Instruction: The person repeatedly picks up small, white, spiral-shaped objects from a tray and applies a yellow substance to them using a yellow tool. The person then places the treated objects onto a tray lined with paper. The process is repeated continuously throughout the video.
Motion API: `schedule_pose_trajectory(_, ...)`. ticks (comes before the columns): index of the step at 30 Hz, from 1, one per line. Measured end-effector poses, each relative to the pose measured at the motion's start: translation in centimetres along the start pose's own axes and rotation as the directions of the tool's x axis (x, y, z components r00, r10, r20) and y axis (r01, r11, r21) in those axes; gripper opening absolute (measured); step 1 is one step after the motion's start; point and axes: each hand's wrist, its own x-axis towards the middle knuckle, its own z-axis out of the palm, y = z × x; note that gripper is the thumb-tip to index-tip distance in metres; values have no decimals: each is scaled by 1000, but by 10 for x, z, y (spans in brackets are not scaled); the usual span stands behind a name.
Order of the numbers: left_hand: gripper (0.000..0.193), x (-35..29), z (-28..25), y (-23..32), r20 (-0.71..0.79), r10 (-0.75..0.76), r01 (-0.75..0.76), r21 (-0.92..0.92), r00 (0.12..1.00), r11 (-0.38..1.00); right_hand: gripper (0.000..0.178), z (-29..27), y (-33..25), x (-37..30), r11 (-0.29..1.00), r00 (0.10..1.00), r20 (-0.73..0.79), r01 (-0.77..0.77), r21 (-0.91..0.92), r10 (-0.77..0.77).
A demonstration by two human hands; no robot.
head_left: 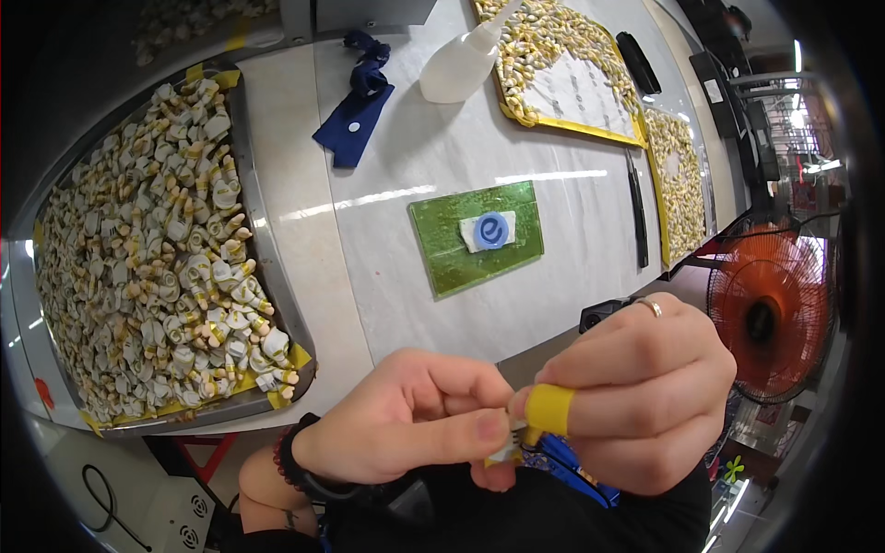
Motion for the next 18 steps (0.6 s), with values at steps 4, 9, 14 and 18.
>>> schedule_pose_trajectory(4, 27, 0, 12, -1, -141, 192, -161, 204, 971, 966, 13, 7, 0, -5, 993, 987, -109, -117, 14, 118)
schedule_pose_trajectory(9, 29, 6, 20, -13, -162, 544, -367, 579, 824, 728, 11, 12, 0, -12, 980, 960, -198, -182, 83, 196)
schedule_pose_trajectory(14, 29, 4, 17, -11, -65, 655, -303, 849, 753, 433, 10, 6, -7, -13, 984, 975, -135, -170, 55, 176)
schedule_pose_trajectory(18, 34, -1, 21, -10, -62, 654, -218, 915, 754, 339, 10, 13, -11, -14, 986, 967, -192, -162, 35, 165)
